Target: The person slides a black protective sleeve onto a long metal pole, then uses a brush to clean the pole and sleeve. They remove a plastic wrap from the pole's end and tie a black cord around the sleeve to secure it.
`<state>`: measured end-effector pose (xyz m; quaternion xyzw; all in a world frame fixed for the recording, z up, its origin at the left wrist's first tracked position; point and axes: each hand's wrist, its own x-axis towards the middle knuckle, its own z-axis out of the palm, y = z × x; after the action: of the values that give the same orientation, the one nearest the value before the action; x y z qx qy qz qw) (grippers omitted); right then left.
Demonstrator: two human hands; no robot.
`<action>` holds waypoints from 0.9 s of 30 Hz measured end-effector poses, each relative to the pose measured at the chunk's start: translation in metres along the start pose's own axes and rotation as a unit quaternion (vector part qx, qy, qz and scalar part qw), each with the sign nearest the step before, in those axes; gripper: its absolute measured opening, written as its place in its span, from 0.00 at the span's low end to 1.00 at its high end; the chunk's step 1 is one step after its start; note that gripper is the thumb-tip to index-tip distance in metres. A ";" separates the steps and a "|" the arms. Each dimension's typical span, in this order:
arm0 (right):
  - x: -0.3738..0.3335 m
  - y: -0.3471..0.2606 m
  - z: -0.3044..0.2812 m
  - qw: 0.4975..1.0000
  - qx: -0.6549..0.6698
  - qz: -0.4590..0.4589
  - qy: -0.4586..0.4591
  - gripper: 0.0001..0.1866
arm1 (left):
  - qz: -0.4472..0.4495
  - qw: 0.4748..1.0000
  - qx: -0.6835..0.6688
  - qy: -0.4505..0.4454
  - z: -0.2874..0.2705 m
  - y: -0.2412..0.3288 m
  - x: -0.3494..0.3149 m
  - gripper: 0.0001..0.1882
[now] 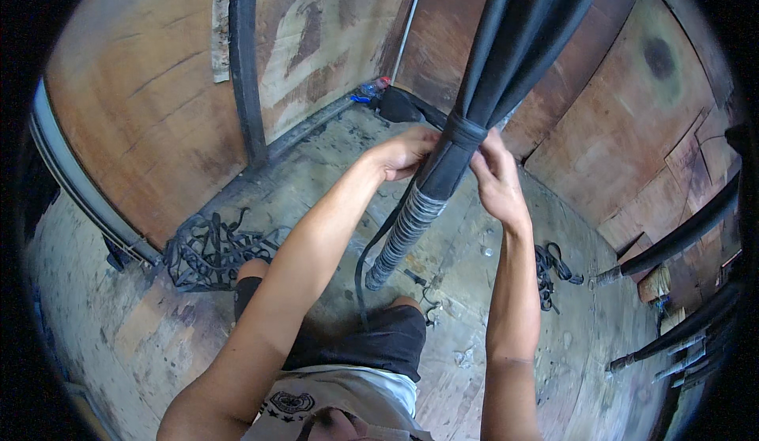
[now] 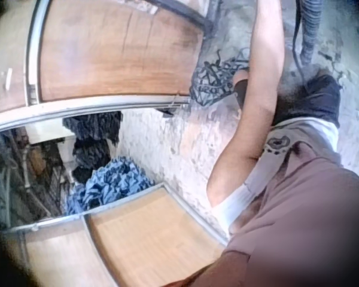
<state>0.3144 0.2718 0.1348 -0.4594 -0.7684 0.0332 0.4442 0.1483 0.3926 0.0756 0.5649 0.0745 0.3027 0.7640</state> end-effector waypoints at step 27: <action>-0.095 -0.085 0.002 0.970 -0.227 0.083 -0.026 0.21 | 0.125 0.992 0.013 -0.028 0.058 -0.032 0.013 0.16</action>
<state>0.2727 0.1538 0.1104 -0.6092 -0.7266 -0.0933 0.3037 0.1968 0.3464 0.0699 0.5876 -0.0139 0.3792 0.7146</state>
